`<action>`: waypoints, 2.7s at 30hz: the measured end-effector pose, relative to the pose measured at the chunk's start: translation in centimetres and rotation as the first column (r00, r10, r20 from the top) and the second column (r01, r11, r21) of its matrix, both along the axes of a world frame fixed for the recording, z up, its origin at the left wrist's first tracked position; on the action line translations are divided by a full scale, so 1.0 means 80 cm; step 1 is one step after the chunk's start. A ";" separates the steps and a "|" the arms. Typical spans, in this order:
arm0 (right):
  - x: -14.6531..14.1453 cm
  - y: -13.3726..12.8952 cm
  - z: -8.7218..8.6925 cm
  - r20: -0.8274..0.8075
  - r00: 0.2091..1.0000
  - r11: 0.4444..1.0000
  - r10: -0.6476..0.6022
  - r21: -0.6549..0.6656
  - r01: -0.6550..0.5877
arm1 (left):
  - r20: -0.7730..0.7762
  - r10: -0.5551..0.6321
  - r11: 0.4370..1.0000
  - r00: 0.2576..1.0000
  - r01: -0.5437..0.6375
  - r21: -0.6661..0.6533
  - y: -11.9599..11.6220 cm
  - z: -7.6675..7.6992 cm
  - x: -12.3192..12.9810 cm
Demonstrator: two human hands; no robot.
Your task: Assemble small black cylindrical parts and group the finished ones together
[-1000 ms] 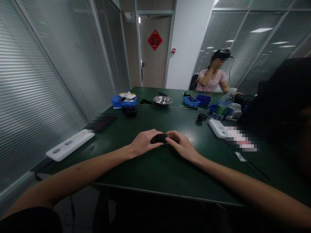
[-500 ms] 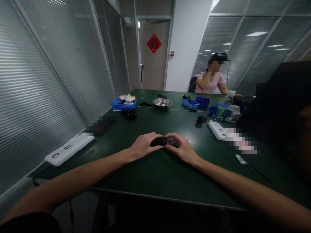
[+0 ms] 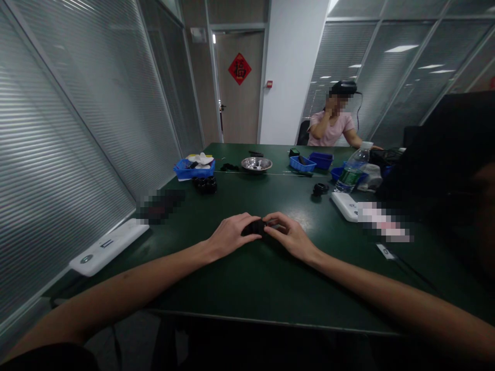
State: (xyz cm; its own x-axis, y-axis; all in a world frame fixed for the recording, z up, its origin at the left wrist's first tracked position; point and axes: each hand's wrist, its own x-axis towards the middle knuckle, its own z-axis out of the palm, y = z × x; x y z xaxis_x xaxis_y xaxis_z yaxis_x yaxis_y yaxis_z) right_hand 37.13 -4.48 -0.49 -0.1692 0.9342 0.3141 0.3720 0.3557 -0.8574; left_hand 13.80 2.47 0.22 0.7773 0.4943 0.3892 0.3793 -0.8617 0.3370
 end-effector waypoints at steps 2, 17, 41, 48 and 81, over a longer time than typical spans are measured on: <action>0.000 0.000 0.002 -0.009 1.000 1.000 -0.005 -0.004 0.005 | 0.003 0.002 1.000 1.000 -0.002 0.016 0.002 -0.001 0.002; 0.000 0.001 0.005 -0.032 0.999 0.992 -0.032 -0.121 0.028 | 0.100 0.013 1.000 0.995 -0.010 -0.029 0.001 0.002 0.002; 0.000 0.015 -0.003 -0.083 0.996 0.997 -0.020 -0.075 0.013 | 0.035 0.040 0.999 0.999 -0.041 0.028 0.019 -0.005 0.014; -0.002 0.015 -0.004 -0.097 0.995 0.997 -0.017 -0.077 0.010 | 0.051 0.051 0.997 0.997 -0.053 0.047 0.017 -0.006 0.010; 0.004 0.005 -0.006 0.027 0.999 0.998 0.043 -0.036 -0.042 | 0.021 0.037 0.999 0.999 -0.037 -0.020 0.005 -0.010 -0.003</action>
State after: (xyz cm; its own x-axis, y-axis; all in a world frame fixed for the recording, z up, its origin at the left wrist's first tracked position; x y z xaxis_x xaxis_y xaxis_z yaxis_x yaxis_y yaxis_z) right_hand 37.45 -4.04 -0.95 -0.2169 0.9365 0.2754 0.3810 0.3410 -0.8594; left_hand 13.55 2.88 -0.61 0.7498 0.5302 0.3958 0.4031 -0.8405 0.3621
